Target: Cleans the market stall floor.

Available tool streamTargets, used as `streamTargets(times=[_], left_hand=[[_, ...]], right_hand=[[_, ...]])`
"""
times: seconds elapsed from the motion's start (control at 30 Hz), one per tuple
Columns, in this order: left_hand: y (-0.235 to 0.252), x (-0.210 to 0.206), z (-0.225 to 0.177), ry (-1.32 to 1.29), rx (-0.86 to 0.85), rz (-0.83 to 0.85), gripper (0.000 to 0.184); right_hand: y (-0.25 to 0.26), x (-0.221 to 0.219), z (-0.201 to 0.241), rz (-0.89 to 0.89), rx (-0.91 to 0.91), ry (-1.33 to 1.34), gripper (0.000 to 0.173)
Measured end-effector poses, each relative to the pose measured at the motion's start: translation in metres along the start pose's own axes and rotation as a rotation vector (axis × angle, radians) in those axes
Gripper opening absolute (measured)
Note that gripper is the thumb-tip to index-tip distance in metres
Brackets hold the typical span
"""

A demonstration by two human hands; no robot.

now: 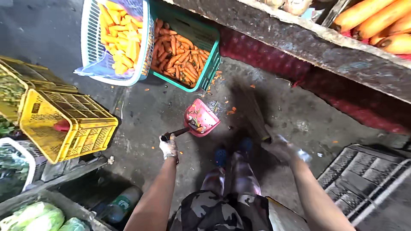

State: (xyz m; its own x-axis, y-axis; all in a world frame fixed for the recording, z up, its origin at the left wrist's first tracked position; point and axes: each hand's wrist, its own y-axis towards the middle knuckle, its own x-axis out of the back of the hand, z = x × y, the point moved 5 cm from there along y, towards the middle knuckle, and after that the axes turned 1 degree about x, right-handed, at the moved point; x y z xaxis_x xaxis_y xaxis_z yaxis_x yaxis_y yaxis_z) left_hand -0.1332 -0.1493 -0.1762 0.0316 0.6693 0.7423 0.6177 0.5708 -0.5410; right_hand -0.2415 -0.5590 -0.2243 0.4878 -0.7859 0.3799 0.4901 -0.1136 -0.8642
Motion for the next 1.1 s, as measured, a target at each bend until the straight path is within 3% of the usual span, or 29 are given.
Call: streamTargets(times=[0.07,0.17,0.23,0.3,0.33,0.37,0.43,0.5,0.57,0.67,0.7,0.73,0.8,0.87,1.0,1.1], left_hand=[[-0.010,0.005,-0.005,-0.037,0.031,-0.012,0.045],[-0.016,0.012,-0.018,-0.049,0.130,0.009,0.047],[-0.017,0.008,-0.006,-0.085,0.012,-0.216,0.041],[-0.016,0.016,-0.024,-0.058,0.081,-0.079,0.045],[-0.017,0.017,-0.022,-0.042,0.048,-0.133,0.044],[-0.012,0.014,-0.019,-0.046,-0.018,-0.217,0.042],[-0.004,0.022,-0.042,0.000,0.131,0.008,0.047],[0.008,0.019,-0.031,-0.030,0.140,-0.056,0.046],[0.014,0.018,-0.037,-0.038,0.189,-0.009,0.048],[0.027,0.012,-0.032,0.011,0.192,0.014,0.048],[0.027,0.012,-0.035,0.030,0.192,0.023,0.048],[0.031,0.010,-0.032,0.059,0.183,0.020,0.048],[0.036,0.008,-0.038,0.114,0.184,0.058,0.048],[0.038,0.010,-0.036,0.166,0.185,0.067,0.047],[0.037,0.010,-0.049,0.176,0.200,0.072,0.047],[0.035,0.003,-0.047,0.128,0.195,0.058,0.046]], right_hand=[[0.056,0.006,0.020,-0.170,0.100,0.112,0.090],[0.088,-0.020,0.094,0.020,-0.044,0.191,0.095],[0.076,-0.058,0.116,0.094,-0.006,0.015,0.082],[0.026,-0.043,0.151,0.009,0.167,-0.190,0.067],[-0.021,-0.010,0.185,0.290,0.057,-0.259,0.066],[-0.059,0.025,0.217,0.428,-0.053,-0.281,0.064],[-0.108,0.076,0.262,0.382,-0.167,-0.269,0.059],[-0.114,0.094,0.269,0.299,-0.237,-0.237,0.058],[-0.066,0.091,0.239,0.230,-0.211,-0.193,0.062],[0.073,0.019,0.127,-0.003,0.058,-0.150,0.082],[0.095,-0.011,0.111,0.016,0.063,-0.184,0.082],[0.097,-0.032,0.109,0.146,0.005,-0.251,0.078],[0.084,-0.048,0.118,0.402,-0.072,-0.420,0.087],[0.046,-0.031,0.123,0.476,-0.050,-0.445,0.093],[-0.076,0.083,0.233,0.464,-0.183,-0.337,0.070],[-0.091,0.099,0.271,0.278,-0.300,-0.210,0.060]])
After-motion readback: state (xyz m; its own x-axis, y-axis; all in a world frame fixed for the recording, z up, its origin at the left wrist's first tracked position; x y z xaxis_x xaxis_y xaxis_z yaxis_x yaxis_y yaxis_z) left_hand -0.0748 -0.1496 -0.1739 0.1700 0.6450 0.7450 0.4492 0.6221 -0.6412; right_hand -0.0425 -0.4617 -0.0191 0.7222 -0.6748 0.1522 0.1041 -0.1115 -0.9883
